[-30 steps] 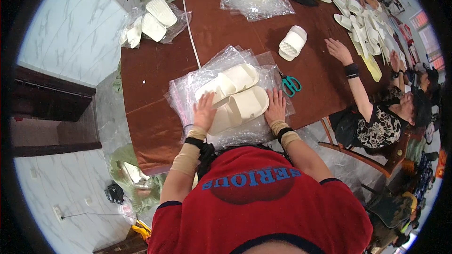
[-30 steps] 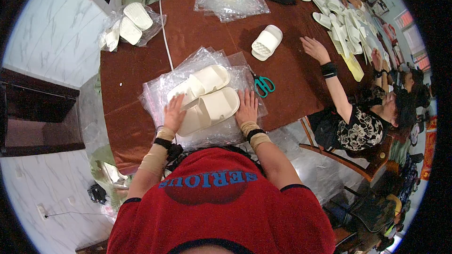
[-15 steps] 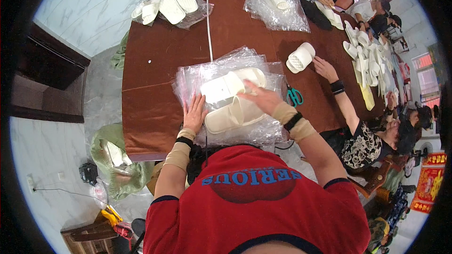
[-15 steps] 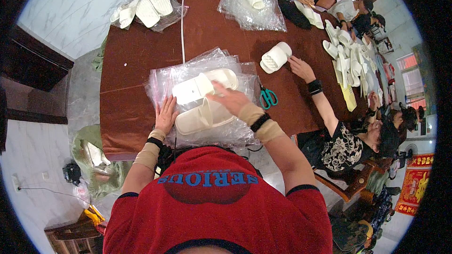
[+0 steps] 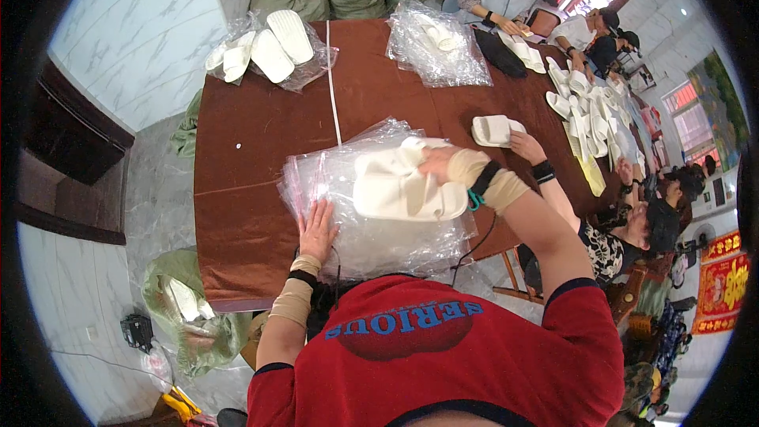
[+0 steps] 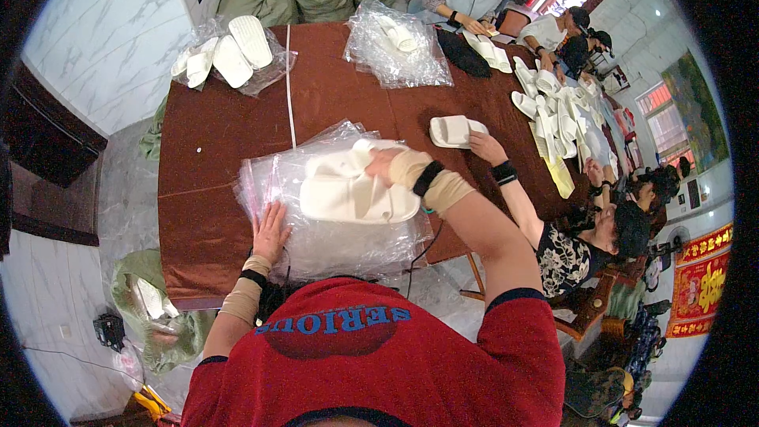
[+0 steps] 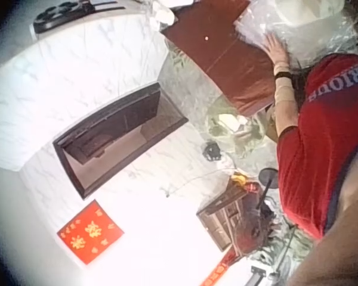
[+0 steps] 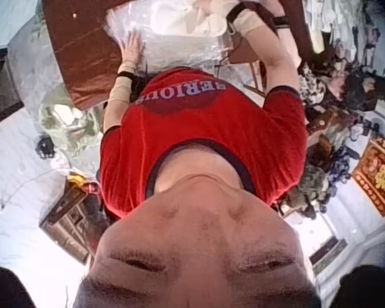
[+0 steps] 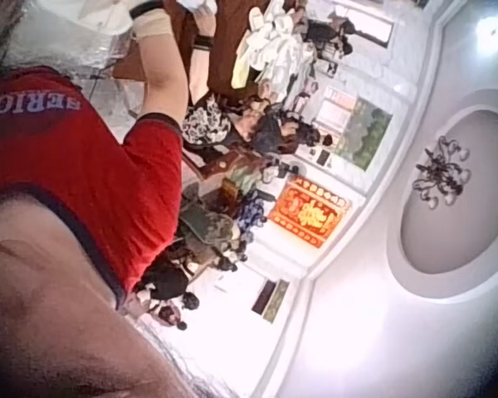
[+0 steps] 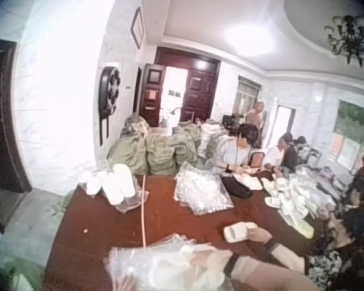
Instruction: Organizing and bagging white shoe insoles and outsoles in a manufacturing setting.
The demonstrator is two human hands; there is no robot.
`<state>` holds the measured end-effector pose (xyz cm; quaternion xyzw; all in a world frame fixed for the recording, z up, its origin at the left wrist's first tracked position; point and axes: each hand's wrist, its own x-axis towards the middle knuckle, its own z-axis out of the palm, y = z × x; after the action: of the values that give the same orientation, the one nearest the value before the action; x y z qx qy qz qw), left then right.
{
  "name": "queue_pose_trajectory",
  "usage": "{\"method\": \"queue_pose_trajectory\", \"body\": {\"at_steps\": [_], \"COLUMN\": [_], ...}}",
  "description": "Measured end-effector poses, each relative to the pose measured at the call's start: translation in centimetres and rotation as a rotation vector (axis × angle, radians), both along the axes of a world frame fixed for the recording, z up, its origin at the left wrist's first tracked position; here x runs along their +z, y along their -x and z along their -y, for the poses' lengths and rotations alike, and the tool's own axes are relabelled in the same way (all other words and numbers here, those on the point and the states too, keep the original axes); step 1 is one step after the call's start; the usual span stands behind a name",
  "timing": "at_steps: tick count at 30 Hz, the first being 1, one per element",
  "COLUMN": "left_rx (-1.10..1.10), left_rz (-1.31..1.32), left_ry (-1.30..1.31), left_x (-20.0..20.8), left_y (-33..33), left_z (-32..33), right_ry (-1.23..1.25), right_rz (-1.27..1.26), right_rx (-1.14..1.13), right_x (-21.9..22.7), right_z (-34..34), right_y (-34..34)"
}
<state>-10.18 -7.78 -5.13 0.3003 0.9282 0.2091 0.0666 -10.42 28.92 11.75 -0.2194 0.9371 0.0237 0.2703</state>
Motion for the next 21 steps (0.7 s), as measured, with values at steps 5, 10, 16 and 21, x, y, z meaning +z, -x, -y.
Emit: {"method": "queue_pose_trajectory", "body": {"at_steps": [5, 10, 16, 21], "left_rx": [-0.017, 0.003, -0.15, -0.065], "left_rz": [0.025, 0.014, 0.02, 0.134], "left_ry": [0.037, 0.059, 0.047, -0.204], "left_x": [1.2, 1.2, 2.5, 6.6], "left_y": [1.0, 0.7, 3.0, 16.8], "left_z": [-0.8, -0.3, 0.2, 1.9], "right_ry": [-0.223, -0.212, 0.027, 0.023], "right_rz": [-0.104, -0.545, 0.108, 0.2], "right_rx": [-0.197, -0.427, -0.294, -0.462], "right_x": [2.1, 3.2, -9.6, -9.3], "right_z": [-11.4, -6.9, 3.3, 5.2], "right_y": [1.1, 1.9, -3.0, -2.8]}}
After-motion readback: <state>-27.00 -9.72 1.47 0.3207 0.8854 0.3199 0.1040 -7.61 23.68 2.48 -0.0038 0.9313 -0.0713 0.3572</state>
